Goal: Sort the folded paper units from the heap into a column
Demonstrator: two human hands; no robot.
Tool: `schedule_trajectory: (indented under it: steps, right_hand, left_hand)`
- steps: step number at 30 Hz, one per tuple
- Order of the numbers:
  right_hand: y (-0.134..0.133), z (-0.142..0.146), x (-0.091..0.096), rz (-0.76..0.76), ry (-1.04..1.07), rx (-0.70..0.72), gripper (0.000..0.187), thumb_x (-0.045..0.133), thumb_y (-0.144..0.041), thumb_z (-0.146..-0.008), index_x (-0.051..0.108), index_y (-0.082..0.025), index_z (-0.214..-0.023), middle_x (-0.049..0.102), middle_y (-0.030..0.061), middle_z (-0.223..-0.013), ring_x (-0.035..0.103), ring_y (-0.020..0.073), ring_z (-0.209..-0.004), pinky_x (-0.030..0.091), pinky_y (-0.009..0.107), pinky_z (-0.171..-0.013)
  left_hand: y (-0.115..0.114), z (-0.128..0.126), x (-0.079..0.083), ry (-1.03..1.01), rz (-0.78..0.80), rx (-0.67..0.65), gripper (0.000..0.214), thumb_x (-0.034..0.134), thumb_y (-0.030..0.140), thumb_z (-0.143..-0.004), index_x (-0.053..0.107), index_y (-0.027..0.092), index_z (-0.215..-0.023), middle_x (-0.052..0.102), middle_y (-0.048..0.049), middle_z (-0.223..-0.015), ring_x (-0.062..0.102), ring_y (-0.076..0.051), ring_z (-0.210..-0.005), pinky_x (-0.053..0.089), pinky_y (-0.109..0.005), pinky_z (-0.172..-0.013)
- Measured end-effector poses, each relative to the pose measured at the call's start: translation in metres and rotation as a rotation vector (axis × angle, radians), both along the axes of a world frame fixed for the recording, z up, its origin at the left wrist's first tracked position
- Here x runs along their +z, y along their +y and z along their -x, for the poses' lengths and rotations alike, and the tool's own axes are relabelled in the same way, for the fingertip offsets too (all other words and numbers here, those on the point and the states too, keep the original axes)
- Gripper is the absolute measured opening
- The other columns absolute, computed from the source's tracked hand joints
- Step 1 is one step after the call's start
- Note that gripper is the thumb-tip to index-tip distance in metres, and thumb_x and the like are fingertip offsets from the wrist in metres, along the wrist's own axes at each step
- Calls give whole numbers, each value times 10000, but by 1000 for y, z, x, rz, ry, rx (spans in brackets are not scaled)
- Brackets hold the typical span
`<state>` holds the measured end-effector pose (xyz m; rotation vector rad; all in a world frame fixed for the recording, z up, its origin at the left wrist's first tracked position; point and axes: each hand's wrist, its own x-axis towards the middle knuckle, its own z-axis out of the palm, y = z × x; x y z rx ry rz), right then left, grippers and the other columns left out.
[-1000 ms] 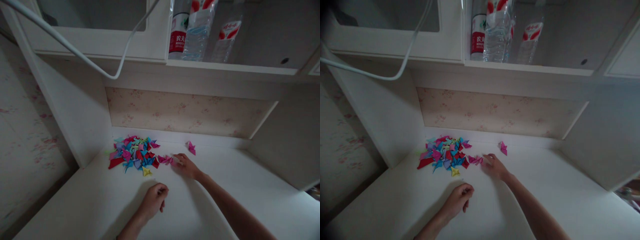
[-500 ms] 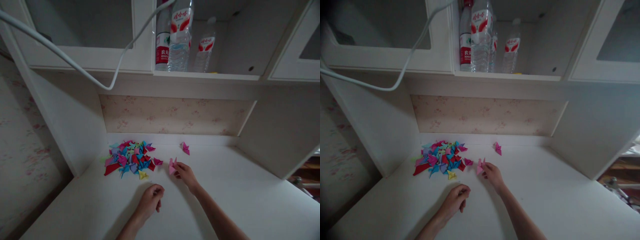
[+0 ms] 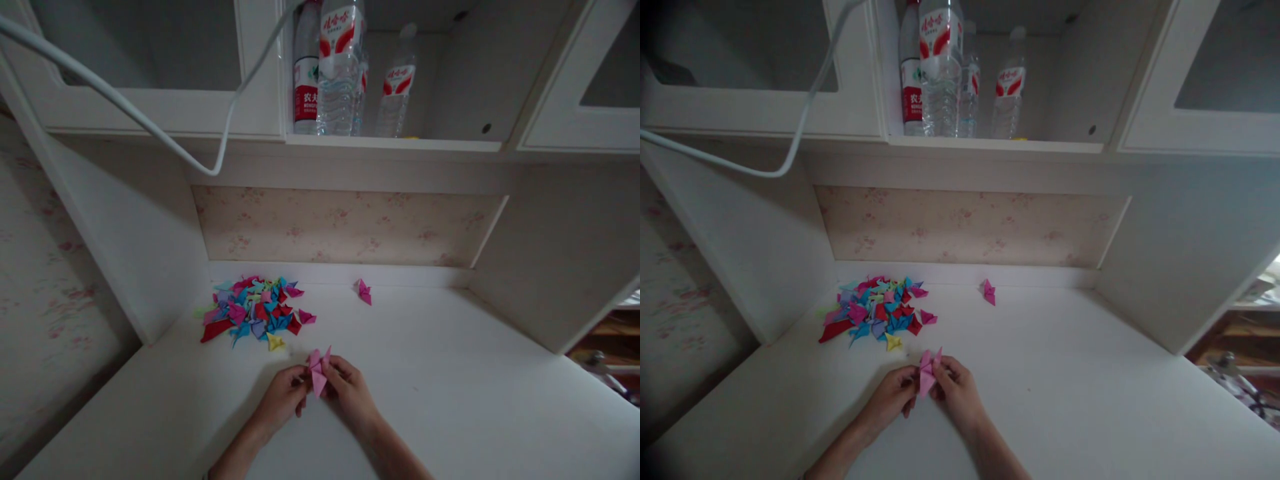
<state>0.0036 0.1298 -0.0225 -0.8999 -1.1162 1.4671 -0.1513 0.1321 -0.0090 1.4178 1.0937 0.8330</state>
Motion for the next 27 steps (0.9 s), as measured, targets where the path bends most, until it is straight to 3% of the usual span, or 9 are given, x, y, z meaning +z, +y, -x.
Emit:
schedule_trajectory:
  steps: [6, 13, 19, 27]
  right_hand:
    - [-1, -5, 5, -76, -133, 37, 334, 613, -480, -812, 669, -151, -823, 502, -17, -594, 425, 87, -499, 301, 223, -473]
    - [-3, -5, 7, -123, -205, 49, 335, 637, -500, -781, 672, -180, -872, 519, -11, -692, 426, 82, -508, 292, 213, -445]
    - [-3, -7, 9, -144, -298, 40, 352, 644, -505, -772, 678, -177, -894, 494, -32, -595, 397, 83, -489, 272, 208, -439]
    - [-6, -8, 15, -117, -272, 46, 345, 643, -495, -777, 673, -164, -867, 493, -33, -569, 391, 87, -489, 264, 212, -445]
  left_hand:
    - [1, 0, -1, -48, -13, 36, 481, 577, 344, -787, 566, 114, -1209, 473, 64, -520, 403, -80, -404, 344, -185, -369]
    - [2, 1, -1, -32, -19, 31, 419, 565, 373, -797, 653, 91, -1095, 429, 70, -456, 362, -73, -381, 313, -186, -368]
    - [1, 1, -1, -21, -11, 43, 350, 548, 344, -788, 692, 92, -983, 445, 58, -447, 382, -79, -378, 311, -188, -368]
    - [1, 0, 3, -25, 0, 41, 320, 561, 362, -785, 703, 93, -883, 454, 52, -447, 394, -78, -385, 320, -185, -372]
